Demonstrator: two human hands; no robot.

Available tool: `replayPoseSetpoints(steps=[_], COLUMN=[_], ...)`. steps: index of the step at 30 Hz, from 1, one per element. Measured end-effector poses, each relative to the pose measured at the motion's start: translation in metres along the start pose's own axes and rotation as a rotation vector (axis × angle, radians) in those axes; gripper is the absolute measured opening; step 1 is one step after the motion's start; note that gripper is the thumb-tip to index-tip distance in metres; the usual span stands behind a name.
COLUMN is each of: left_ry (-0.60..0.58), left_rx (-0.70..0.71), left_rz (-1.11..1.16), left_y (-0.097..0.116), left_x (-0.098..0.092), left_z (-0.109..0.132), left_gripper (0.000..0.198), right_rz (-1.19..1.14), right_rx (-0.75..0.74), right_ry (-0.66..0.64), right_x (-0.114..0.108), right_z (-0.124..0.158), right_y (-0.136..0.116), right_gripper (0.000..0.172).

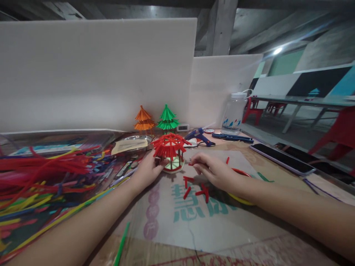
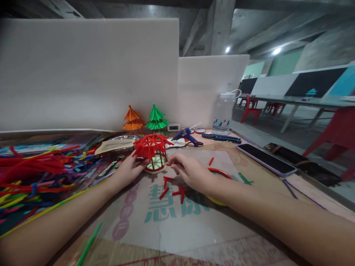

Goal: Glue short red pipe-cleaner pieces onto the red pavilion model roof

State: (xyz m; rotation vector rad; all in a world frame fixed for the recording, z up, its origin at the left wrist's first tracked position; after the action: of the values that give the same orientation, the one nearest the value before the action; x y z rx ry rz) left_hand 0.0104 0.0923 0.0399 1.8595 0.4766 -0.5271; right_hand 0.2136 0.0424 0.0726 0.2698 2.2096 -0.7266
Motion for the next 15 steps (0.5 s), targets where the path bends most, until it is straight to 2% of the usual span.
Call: replayPoseSetpoints(steps=[3, 8, 15], left_ry=[-0.003, 0.005, 0.081], left_rx=[-0.013, -0.005, 0.122], left_rz=[-0.007, -0.027, -0.119], left_y=[0.001, 0.003, 0.021], left_x=[0.000, -0.001, -0.005], left_z=[0.000, 0.000, 0.006], left_gripper=[0.042, 0.047, 0.051], right_rz=[-0.104, -0.242, -0.257], right_rx=[-0.012, 0.149, 0.180], right_ry=[0.049, 0.111, 0.120], right_x=[0.000, -0.006, -0.008], right_z=[0.000, 0.001, -0.010], right_y=[0.004, 0.005, -0.008], right_gripper=[0.028, 0.020, 0.026])
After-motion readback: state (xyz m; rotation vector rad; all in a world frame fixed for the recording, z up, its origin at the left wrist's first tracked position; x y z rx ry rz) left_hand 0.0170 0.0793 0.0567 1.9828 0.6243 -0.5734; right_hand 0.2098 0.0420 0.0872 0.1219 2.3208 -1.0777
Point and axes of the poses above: each hand's wrist, its own z-axis away from the middle knuckle, its own x-axis out of the palm, y = z × x, the point moved 8 cm from there along -z, towards the middle knuckle, and after that the axes turned 12 degrees about -x, right-handed, at the moved point
